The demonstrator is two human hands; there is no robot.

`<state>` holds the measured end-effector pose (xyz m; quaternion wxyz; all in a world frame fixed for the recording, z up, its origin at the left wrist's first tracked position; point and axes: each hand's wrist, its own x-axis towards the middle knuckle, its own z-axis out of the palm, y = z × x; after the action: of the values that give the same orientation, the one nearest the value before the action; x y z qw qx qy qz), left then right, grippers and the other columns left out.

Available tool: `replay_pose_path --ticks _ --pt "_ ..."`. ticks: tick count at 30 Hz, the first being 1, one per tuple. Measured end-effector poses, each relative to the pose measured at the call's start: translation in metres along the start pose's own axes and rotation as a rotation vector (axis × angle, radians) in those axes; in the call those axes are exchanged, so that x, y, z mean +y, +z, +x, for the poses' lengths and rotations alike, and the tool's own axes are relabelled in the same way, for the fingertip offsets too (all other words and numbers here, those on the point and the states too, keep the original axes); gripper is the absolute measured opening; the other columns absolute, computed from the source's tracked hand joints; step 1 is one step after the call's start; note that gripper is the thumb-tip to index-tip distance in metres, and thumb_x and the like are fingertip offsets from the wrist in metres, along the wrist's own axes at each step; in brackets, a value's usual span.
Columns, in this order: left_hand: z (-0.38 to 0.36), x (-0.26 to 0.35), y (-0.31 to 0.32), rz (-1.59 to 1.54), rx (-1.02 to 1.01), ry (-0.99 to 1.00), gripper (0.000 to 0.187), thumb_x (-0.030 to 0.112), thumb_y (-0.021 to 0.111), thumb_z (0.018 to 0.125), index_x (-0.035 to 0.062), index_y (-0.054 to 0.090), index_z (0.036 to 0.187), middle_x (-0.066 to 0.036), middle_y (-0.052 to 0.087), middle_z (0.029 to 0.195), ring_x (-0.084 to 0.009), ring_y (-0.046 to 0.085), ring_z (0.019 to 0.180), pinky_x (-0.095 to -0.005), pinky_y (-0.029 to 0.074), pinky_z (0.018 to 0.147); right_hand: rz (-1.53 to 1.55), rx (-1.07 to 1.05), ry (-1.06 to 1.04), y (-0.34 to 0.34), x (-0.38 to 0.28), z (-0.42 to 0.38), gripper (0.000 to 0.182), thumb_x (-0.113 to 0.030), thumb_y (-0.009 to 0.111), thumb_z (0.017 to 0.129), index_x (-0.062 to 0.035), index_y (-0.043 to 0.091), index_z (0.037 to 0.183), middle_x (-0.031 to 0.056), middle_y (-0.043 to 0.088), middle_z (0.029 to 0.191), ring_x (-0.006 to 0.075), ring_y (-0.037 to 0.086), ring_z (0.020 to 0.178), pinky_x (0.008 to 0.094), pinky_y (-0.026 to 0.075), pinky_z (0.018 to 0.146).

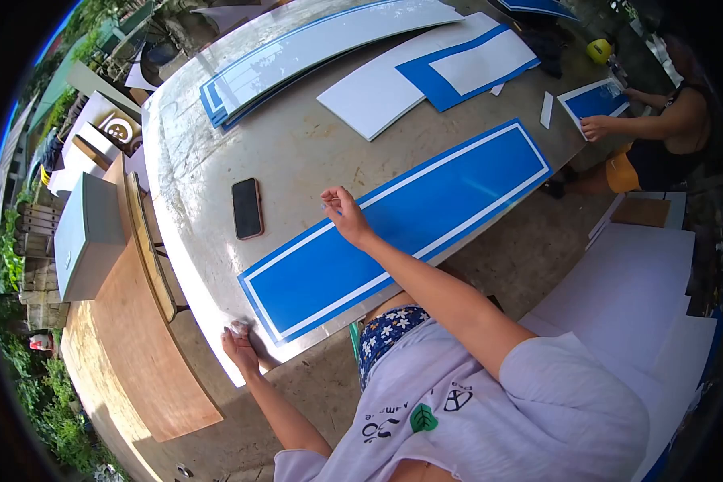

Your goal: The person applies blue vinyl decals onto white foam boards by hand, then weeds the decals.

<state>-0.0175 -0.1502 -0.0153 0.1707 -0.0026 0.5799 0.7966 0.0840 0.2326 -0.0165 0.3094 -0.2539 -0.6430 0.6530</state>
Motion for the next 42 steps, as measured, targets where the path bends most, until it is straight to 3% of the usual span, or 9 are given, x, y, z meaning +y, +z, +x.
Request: replay_pose_path --ticks 5,14,21,27,28,32,34,39,42 --pt "-0.02 0.005 0.044 0.168 0.014 0.007 0.022 0.02 0.053 0.093 0.0044 0.046 0.106 -0.01 0.06 0.095 -0.0154 0.06 0.076 -0.0267 0.05 0.059 0.051 -0.121 0.056 -0.077 -0.02 -0.076 0.016 -0.01 0.055 0.088 -0.0038 0.052 0.103 0.0058 0.057 0.102 0.0153 0.057 0.094 0.0306 0.046 0.084" --pt "-0.113 -0.017 0.227 0.293 -0.793 -0.138 0.026 0.01 0.055 0.089 0.0006 0.05 0.112 -0.008 0.065 0.087 -0.0117 0.059 0.073 -0.0252 0.046 0.065 0.237 -0.299 0.235 -0.174 -0.038 -0.187 0.021 -0.007 0.043 0.096 -0.0032 0.048 0.116 0.0066 0.054 0.112 0.0158 0.054 0.103 0.0298 0.043 0.093" --pt "-0.19 -0.062 0.313 0.009 -1.081 -0.589 0.034 0.008 0.051 0.088 0.0021 0.047 0.121 -0.007 0.061 0.101 -0.014 0.059 0.085 -0.0276 0.048 0.07 0.216 0.135 0.139 -0.199 -0.054 -0.229 0.039 -0.009 0.038 0.098 -0.0027 0.038 0.136 0.0104 0.054 0.126 0.0185 0.054 0.111 0.0307 0.041 0.097" --pt "-0.213 -0.092 0.312 -0.007 -1.18 -0.822 0.034 0.016 0.05 0.09 0.003 0.046 0.122 -0.007 0.06 0.101 -0.0144 0.058 0.084 -0.0287 0.047 0.069 0.271 0.104 0.349 -0.228 -0.054 -0.269 0.038 -0.004 0.03 0.098 -0.0053 0.045 0.133 0.0126 0.065 0.097 0.019 0.067 0.085 0.0294 0.055 0.077" --pt "-0.214 -0.098 0.311 0.038 -1.175 -0.851 0.034 0.015 0.049 0.09 0.0047 0.046 0.122 -0.006 0.06 0.1 -0.0145 0.058 0.083 -0.0289 0.047 0.069 0.38 0.206 0.333 -0.225 -0.052 -0.276 0.036 -0.006 0.03 0.099 -0.0052 0.048 0.13 0.0102 0.065 0.079 0.0126 0.064 0.062 0.0253 0.054 0.059" --pt "-0.209 -0.112 0.309 0.142 -1.177 -0.969 0.033 0.015 0.048 0.091 0.0079 0.047 0.123 -0.006 0.059 0.103 -0.015 0.057 0.086 -0.0301 0.046 0.069 0.138 0.22 0.319 -0.23 -0.057 -0.289 0.036 -0.009 0.031 0.099 -0.0079 0.049 0.13 0.0063 0.061 0.068 0.0068 0.053 0.047 0.0229 0.047 0.044" --pt "-0.206 -0.119 0.308 0.172 -1.164 -0.974 0.032 0.015 0.048 0.091 0.0075 0.047 0.123 -0.006 0.058 0.104 -0.0149 0.057 0.087 -0.0298 0.046 0.069 0.072 0.299 0.337 -0.224 -0.069 -0.285 0.033 -0.016 0.034 0.1 -0.0107 0.051 0.128 0.0022 0.054 0.059 0.0045 0.043 0.039 0.0223 0.039 0.036" --pt "-0.206 -0.123 0.307 0.222 -1.088 -0.954 0.031 0.016 0.047 0.093 0.0066 0.048 0.122 -0.006 0.059 0.106 -0.0149 0.058 0.087 -0.0278 0.047 0.07 0.217 0.248 0.309 -0.212 -0.031 -0.272 0.047 -0.045 0.031 0.099 -0.0117 0.047 0.128 0.0012 0.057 0.066 0.0069 0.05 0.047 0.0218 0.038 0.039" --pt "-0.201 -0.131 0.305 0.247 -1.176 -0.904 0.029 0.014 0.048 0.093 0.0044 0.049 0.12 -0.007 0.059 0.107 -0.0163 0.059 0.089 -0.028 0.047 0.073 0.343 0.144 0.652 -0.213 -0.043 -0.278 0.062 -0.06 0.024 0.094 -0.0106 0.048 0.124 0.0033 0.06 0.075 0.01 0.055 0.055 0.0234 0.042 0.043"
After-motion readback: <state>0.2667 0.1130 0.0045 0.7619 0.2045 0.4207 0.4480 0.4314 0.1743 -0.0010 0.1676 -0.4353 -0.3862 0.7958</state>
